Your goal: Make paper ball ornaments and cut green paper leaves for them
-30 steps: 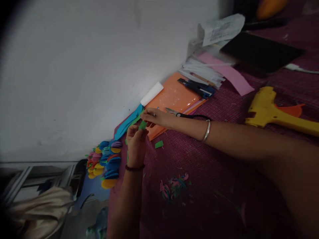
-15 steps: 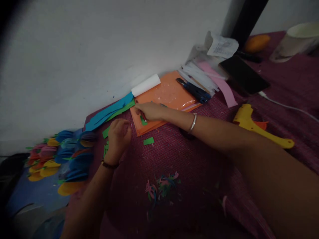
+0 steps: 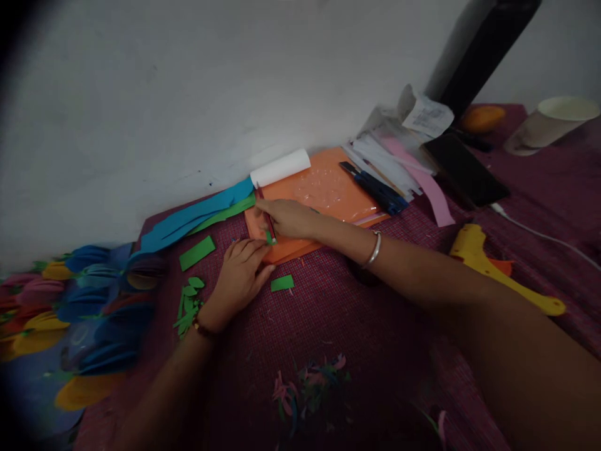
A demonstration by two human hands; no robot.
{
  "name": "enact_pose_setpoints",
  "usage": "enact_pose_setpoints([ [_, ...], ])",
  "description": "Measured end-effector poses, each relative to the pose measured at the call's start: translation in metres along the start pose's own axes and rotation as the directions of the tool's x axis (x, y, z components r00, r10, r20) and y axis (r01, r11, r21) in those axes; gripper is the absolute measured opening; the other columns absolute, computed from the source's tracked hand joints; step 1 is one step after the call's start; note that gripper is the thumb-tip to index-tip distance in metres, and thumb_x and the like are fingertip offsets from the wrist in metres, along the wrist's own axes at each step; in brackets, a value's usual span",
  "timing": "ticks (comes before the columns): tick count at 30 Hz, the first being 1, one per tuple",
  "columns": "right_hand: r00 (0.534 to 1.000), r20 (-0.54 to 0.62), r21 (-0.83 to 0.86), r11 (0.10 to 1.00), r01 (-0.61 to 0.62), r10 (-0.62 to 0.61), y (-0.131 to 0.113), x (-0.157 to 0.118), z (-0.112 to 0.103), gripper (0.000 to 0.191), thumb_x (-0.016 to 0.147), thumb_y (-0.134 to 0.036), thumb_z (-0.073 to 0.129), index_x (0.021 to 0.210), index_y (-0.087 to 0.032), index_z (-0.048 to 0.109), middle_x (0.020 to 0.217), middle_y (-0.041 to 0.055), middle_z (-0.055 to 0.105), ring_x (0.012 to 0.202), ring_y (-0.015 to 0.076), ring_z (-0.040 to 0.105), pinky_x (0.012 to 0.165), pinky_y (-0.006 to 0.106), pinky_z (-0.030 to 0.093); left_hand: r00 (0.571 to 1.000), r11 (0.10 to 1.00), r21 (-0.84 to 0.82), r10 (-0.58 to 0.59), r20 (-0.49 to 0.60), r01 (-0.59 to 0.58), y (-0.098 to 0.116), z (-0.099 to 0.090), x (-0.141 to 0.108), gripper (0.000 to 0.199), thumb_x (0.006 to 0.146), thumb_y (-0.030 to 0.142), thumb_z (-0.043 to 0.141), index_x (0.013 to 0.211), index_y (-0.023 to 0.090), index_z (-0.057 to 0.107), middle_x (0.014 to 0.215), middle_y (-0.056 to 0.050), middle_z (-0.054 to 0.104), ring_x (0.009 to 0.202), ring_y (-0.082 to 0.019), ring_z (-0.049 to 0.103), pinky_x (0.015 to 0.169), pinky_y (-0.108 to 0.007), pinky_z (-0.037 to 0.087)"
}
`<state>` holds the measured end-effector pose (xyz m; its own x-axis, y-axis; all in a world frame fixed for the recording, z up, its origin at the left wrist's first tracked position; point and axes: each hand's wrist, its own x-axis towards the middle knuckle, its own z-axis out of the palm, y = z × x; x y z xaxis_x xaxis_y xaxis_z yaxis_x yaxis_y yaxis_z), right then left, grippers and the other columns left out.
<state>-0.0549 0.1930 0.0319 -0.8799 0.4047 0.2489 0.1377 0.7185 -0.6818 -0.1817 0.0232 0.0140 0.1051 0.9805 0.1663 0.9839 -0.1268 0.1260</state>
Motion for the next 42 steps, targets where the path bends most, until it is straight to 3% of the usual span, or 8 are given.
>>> enact_pose_setpoints([
  [2, 0.984, -0.169, 0.186, 0.982, -0.031, 0.063, -0.006, -0.01, -0.006, 0.027, 0.093, -0.035, 0.043, 0.109, -0.018, 0.056, 0.084, 0.0039, 0.064, 0.071, 0.0147, 0.057, 0.064, 0.026, 0.04, 1.0, 1.0, -0.008, 0.001, -0.006, -0.001, -0.001, 0.002, 0.0, 0.039, 0.092, 0.039, 0.048, 0.124, 0.019, 0.057, 0.133, -0.009, 0.058, 0.125, -0.028, 0.047, 0.113, -0.049, 0.026],
  [4, 0.948, -0.26, 0.352, 0.932, -0.083, 0.182, -0.011, -0.021, -0.007, 0.036, 0.097, -0.042, 0.034, 0.105, -0.018, 0.058, 0.078, 0.0029, 0.061, 0.064, 0.0131, 0.056, 0.061, 0.026, 0.043, 1.0, 1.0, -0.018, 0.008, -0.007, -0.008, -0.001, 0.004, 0.001, 0.039, 0.092, 0.038, 0.048, 0.125, 0.019, 0.056, 0.136, -0.009, 0.056, 0.127, -0.028, 0.045, 0.113, -0.05, 0.025],
  [7, 0.918, -0.242, 0.474, 0.864, -0.171, 0.314, -0.012, -0.035, -0.001, 0.029, 0.093, -0.038, 0.04, 0.081, -0.018, 0.058, 0.067, 0.001, 0.059, 0.056, 0.012, 0.054, 0.057, 0.026, 0.044, 1.0, 0.999, -0.046, 0.009, -0.02, -0.01, -0.002, 0.007, 0.003, 0.036, 0.093, 0.038, 0.047, 0.123, 0.02, 0.057, 0.135, -0.009, 0.057, 0.127, -0.028, 0.047, 0.113, -0.051, 0.026],
  [10, 0.888, -0.233, 0.534, 0.815, -0.224, 0.397, -0.007, -0.038, 0.011, 0.012, 0.083, -0.026, 0.049, 0.073, -0.02, 0.051, 0.062, -0.0018, 0.058, 0.057, 0.0132, 0.055, 0.059, 0.027, 0.045, 0.999, 0.997, -0.072, 0.002, -0.037, -0.005, -0.003, 0.007, 0.004, 0.034, 0.093, 0.037, 0.047, 0.12, 0.02, 0.058, 0.13, -0.009, 0.06, 0.124, -0.026, 0.049, 0.112, -0.05, 0.028],
  [15, 0.88, -0.273, 0.425, 0.869, -0.253, 0.39, 0.002, -0.033, 0.021, 0.009, 0.078, -0.02, 0.051, 0.069, -0.021, 0.049, 0.066, -0.0014, 0.06, 0.065, 0.0145, 0.057, 0.065, 0.029, 0.045, 0.999, 0.996, -0.086, -0.002, -0.05, -0.003, -0.002, 0.007, 0.005, 0.032, 0.091, 0.035, 0.05, 0.119, 0.021, 0.058, 0.131, -0.007, 0.06, 0.123, -0.026, 0.049, 0.113, -0.051, 0.027],
  [26, 0.895, -0.261, 0.338, 0.903, -0.266, 0.362, 0.0, -0.033, 0.02, 0.009, 0.078, -0.018, 0.049, 0.07, -0.021, 0.048, 0.067, -0.0015, 0.059, 0.064, 0.0133, 0.053, 0.062, 0.028, 0.041, 0.998, 0.996, -0.086, 0.009, -0.055, -0.014, -0.003, 0.007, 0.006, 0.03, 0.091, 0.035, 0.05, 0.118, 0.022, 0.058, 0.129, -0.008, 0.061, 0.122, -0.026, 0.05, 0.112, -0.051, 0.028],
  [42, 0.883, -0.254, 0.436, 0.862, -0.26, 0.395, 0.002, -0.036, 0.017, 0.011, 0.073, -0.016, 0.049, 0.063, -0.02, 0.048, 0.059, -0.002, 0.054, 0.059, 0.013, 0.049, 0.059, 0.028, 0.04, 0.998, 0.998, -0.058, 0.025, -0.06, -0.028, -0.003, 0.006, 0.005, 0.034, 0.091, 0.037, 0.05, 0.12, 0.021, 0.057, 0.13, -0.009, 0.06, 0.122, -0.027, 0.049, 0.111, -0.051, 0.029],
])
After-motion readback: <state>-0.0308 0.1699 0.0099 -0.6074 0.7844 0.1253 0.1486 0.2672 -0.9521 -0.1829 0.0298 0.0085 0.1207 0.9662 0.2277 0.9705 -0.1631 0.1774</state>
